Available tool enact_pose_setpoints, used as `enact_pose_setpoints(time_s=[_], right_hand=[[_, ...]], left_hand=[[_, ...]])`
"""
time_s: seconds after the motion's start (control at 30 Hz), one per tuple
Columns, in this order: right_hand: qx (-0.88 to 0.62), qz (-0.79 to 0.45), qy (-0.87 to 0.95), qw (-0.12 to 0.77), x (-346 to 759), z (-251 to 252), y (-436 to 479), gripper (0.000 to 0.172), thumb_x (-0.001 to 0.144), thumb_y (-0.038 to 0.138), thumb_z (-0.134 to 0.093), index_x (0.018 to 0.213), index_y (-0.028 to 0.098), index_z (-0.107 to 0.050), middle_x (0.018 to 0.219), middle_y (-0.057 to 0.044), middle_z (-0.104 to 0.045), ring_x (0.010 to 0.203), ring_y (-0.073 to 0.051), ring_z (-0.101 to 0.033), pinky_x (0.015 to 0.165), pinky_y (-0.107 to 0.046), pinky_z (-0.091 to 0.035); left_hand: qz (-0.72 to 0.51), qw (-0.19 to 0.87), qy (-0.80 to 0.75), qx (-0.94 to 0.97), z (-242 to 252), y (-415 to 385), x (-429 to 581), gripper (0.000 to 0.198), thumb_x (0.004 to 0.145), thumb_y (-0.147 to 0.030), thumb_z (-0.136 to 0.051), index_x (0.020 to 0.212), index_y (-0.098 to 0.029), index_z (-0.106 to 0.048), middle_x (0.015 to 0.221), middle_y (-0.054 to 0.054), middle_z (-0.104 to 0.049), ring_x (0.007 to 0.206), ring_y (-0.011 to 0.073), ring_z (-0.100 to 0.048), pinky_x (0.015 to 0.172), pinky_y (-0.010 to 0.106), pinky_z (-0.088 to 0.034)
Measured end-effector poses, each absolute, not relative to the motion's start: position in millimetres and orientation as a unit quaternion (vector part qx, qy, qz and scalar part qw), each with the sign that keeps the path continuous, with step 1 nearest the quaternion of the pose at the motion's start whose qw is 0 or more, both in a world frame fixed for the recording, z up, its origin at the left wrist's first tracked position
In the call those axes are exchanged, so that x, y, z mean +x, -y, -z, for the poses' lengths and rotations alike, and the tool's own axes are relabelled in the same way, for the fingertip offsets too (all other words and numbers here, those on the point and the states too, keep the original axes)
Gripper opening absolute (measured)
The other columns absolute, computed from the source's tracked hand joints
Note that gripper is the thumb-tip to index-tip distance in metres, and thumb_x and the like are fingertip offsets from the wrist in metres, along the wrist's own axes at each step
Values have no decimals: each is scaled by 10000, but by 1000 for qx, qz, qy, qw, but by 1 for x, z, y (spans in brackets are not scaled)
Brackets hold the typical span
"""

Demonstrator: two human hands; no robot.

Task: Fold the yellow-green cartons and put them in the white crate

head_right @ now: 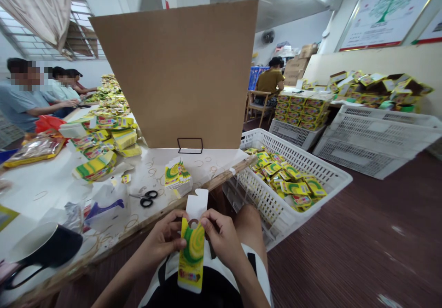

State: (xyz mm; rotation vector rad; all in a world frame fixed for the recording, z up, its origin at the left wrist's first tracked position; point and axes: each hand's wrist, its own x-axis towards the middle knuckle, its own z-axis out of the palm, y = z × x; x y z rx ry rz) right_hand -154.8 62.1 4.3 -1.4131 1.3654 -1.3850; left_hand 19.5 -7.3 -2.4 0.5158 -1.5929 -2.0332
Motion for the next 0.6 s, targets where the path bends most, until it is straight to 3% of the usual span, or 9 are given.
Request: enact_pose_setpoints(time_s=[0.07,0.13,0.2,0.27,0.33,0.4,0.5,0.6], right_hand=[[-550,545,-536,335,-154,-6,-62,255,878,334,-519,694,184,-614,644,7,-564,622,-139,-525,588,-226,-418],[-524,591,-512,337,-153,-2,-61,140,871,311,-538,902,209,-629,755,-6,-621,716,-161,-577,666,-245,-456],[-492,630,-483,357,-152,4,-59,286,870,292,-545,1154,256,-539,834,-6,-649,758,-169,-604,700,-267,-479],[-503,632,-476,347,-153,8,-57,313,871,279,-542,1185,267,-548,879,-18,-657,812,-180,-612,749,-288,-482],[-540,612,-492,303,-156,7,-58,209,871,286,-529,1014,240,-675,932,-46,-643,898,-200,-595,805,-303,-462],[-565,584,-513,279,-159,2,-59,233,870,307,-511,892,219,-726,924,-60,-624,902,-209,-583,785,-300,-457],[-552,522,-559,331,-159,-5,-62,242,813,307,-580,1010,211,-683,714,-8,-598,676,-168,-568,598,-254,-439],[-520,502,-582,373,-155,0,-61,353,757,241,-618,1103,198,-560,592,54,-557,531,-132,-498,500,-222,-373]], left_hand=[[745,253,582,207,4,6,18,445,718,-246,-734,1069,-216,-462,902,46,-682,705,164,-650,619,243,-470],[735,263,583,224,5,5,17,654,734,-233,-721,1259,-262,-332,907,43,-687,722,180,-665,637,266,-483],[726,271,588,230,5,5,16,784,746,-223,-709,1358,-274,-221,948,60,-689,798,208,-672,688,300,-496],[717,268,601,228,6,7,17,690,749,-224,-700,1328,-236,-325,993,85,-687,867,230,-664,731,319,-500],[698,272,619,238,8,8,18,524,762,-230,-682,1233,-202,-454,1003,92,-691,881,233,-660,751,324,-503],[663,288,638,265,9,9,18,439,777,-224,-661,1186,-194,-505,999,84,-699,875,225,-661,766,324,-507],[621,308,655,301,8,7,17,439,786,-188,-638,1205,-196,-508,1043,80,-694,909,221,-657,802,327,-511],[624,296,662,289,4,3,15,456,807,-170,-599,1248,-203,-486,1114,90,-677,980,229,-645,854,347,-508]])
